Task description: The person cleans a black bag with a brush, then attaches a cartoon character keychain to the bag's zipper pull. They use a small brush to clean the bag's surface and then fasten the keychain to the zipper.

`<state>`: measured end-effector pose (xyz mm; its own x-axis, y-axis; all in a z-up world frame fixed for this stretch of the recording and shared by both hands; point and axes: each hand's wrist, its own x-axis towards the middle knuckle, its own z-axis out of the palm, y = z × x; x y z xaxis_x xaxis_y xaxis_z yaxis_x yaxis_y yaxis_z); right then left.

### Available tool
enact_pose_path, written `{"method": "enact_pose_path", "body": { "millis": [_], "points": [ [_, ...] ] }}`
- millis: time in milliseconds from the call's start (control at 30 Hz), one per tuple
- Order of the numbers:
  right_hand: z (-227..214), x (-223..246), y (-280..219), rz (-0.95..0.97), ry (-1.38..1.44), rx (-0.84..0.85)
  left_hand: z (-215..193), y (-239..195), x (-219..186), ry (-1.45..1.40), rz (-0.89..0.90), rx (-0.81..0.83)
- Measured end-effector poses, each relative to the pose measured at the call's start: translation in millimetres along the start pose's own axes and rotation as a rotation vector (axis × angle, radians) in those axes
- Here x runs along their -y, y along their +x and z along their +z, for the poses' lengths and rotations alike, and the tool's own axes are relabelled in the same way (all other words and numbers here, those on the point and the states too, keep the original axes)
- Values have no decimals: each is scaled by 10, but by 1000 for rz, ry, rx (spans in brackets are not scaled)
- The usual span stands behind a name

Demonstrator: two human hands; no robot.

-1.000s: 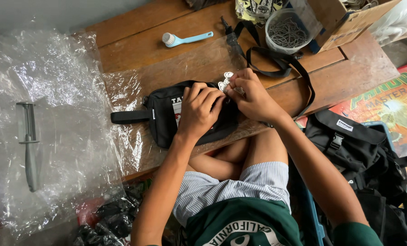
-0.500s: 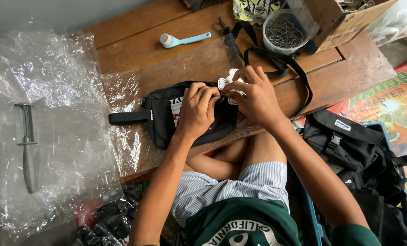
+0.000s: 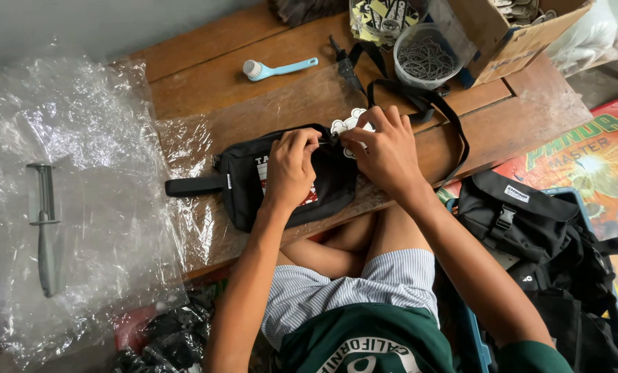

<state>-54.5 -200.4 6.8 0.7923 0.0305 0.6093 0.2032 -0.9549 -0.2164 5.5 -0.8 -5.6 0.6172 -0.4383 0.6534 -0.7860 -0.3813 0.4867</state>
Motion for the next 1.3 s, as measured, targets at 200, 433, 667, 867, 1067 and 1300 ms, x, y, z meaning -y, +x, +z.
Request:
{"method": "enact_pose_path", "body": {
  "millis": [200, 433, 667, 867, 1067, 1300],
  "points": [
    [-310, 51, 217, -49, 40, 278, -30, 59, -36, -92, -29, 5],
    [-161, -247, 403, -152, -47, 390, -239, 100, -311, -25, -41, 137],
    [-311, -107, 691, 155, 64, 487, -137, -79, -240, 191, -44, 243],
    [-261, 216, 477, 316, 247, 269, -109, -129, -193, 183, -77, 230],
    [-231, 723, -53, 115, 149, 77, -3, -193, 55, -63, -176, 139],
    [-166, 628, -353, -113, 14, 185, -36, -126, 35, -178, -210, 13]
  ]
}}
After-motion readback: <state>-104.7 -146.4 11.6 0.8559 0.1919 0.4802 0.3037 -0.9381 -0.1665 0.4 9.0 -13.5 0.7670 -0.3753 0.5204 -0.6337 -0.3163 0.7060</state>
